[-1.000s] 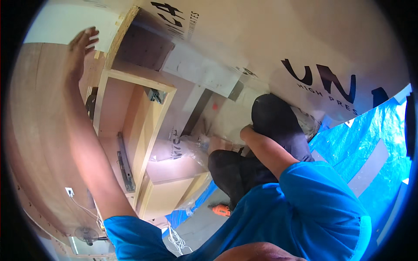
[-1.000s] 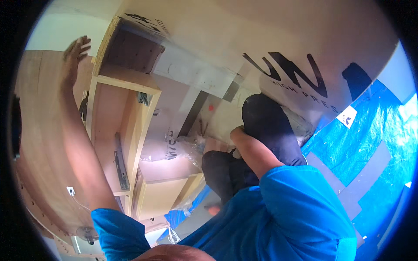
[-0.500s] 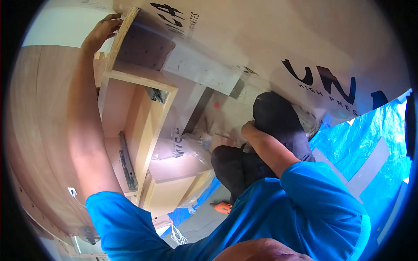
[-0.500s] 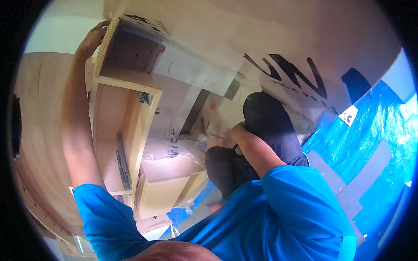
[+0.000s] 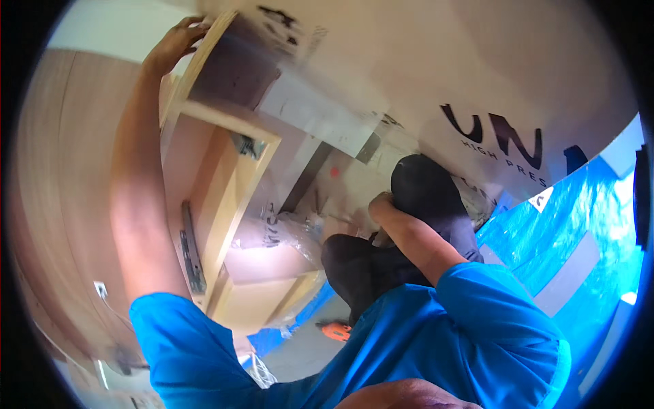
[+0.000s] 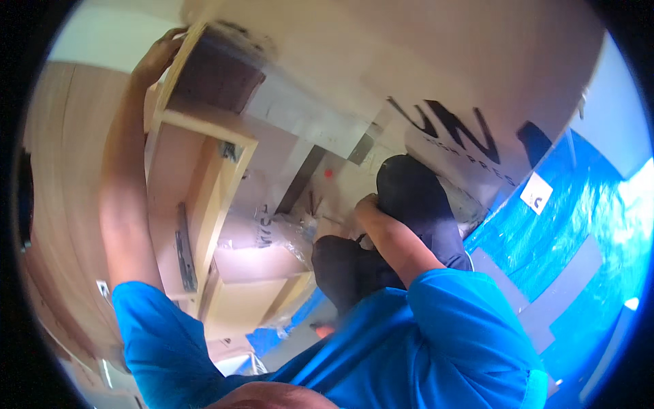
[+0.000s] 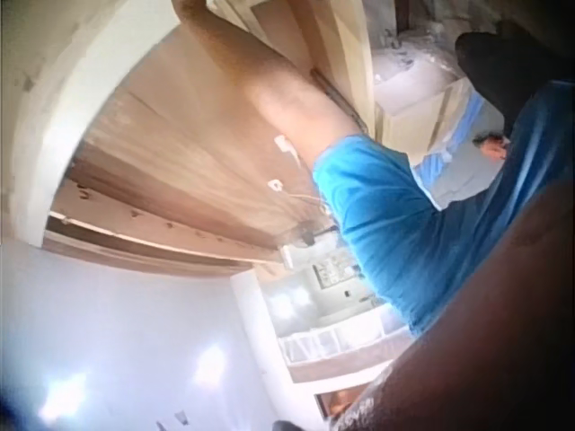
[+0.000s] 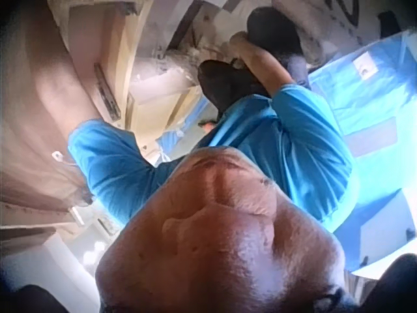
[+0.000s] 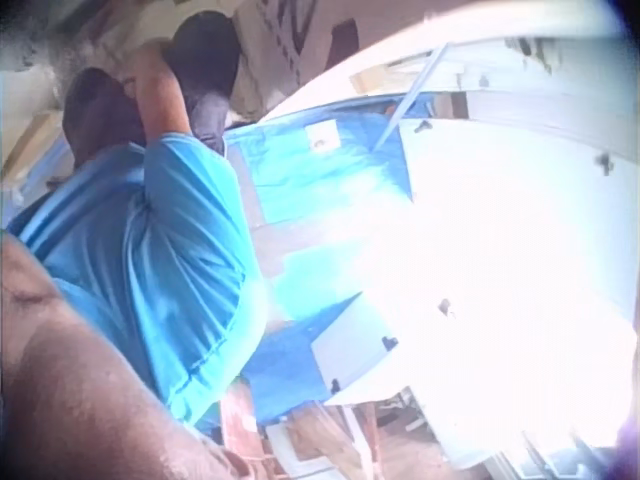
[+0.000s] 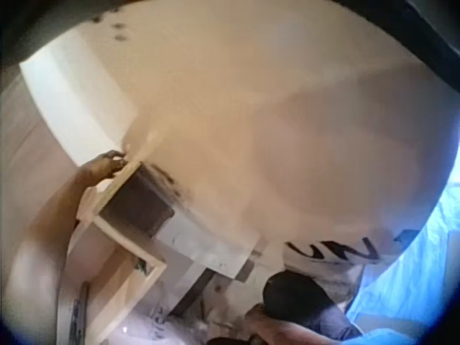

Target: The person fits a small wood panel into a gap in a wooden structure, hammering it into place and then using a utility knife to trim along a vertical edge.

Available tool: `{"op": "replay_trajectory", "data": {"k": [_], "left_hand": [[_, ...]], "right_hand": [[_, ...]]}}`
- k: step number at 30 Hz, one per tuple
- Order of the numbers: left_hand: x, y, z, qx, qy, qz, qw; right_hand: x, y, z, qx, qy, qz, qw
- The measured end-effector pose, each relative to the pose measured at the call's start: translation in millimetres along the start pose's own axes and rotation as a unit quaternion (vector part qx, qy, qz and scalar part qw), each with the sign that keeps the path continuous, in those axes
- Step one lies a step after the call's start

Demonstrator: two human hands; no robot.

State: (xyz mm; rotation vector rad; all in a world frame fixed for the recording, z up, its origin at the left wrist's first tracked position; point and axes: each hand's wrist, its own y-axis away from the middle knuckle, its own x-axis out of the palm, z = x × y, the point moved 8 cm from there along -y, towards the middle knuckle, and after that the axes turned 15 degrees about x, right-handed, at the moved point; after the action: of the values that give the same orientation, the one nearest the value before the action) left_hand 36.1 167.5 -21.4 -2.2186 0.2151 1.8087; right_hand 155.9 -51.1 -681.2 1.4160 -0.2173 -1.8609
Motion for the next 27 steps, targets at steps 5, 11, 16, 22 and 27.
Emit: {"op": "replay_trajectory", "data": {"k": [5,11,16,22,27], "left_hand": [[-55,45,-61,0.028,0.042,-0.134,0.99],[-118,262,5,-0.302,-0.329,0.212,0.87],[-79,355,-29,-0.232,-0.206,-0.06,0.949],[-39,357,-23,-0.192,-0.275,-0.144,0.931],[-46,345,-45,-0.118,-0.295,-0.16,0.935]], "right_hand": [[-70,0,0,-0.055,0.01,-0.133,0.99],[-253,169,33,-0.338,-0.51,-0.223,0.759],[-417,317,13,-0.404,-0.341,-0.622,0.578],[-505,319,41,-0.322,-0.297,-0.686,0.581],[-485,310,83,-0.425,-0.272,-0.679,0.533]]}}
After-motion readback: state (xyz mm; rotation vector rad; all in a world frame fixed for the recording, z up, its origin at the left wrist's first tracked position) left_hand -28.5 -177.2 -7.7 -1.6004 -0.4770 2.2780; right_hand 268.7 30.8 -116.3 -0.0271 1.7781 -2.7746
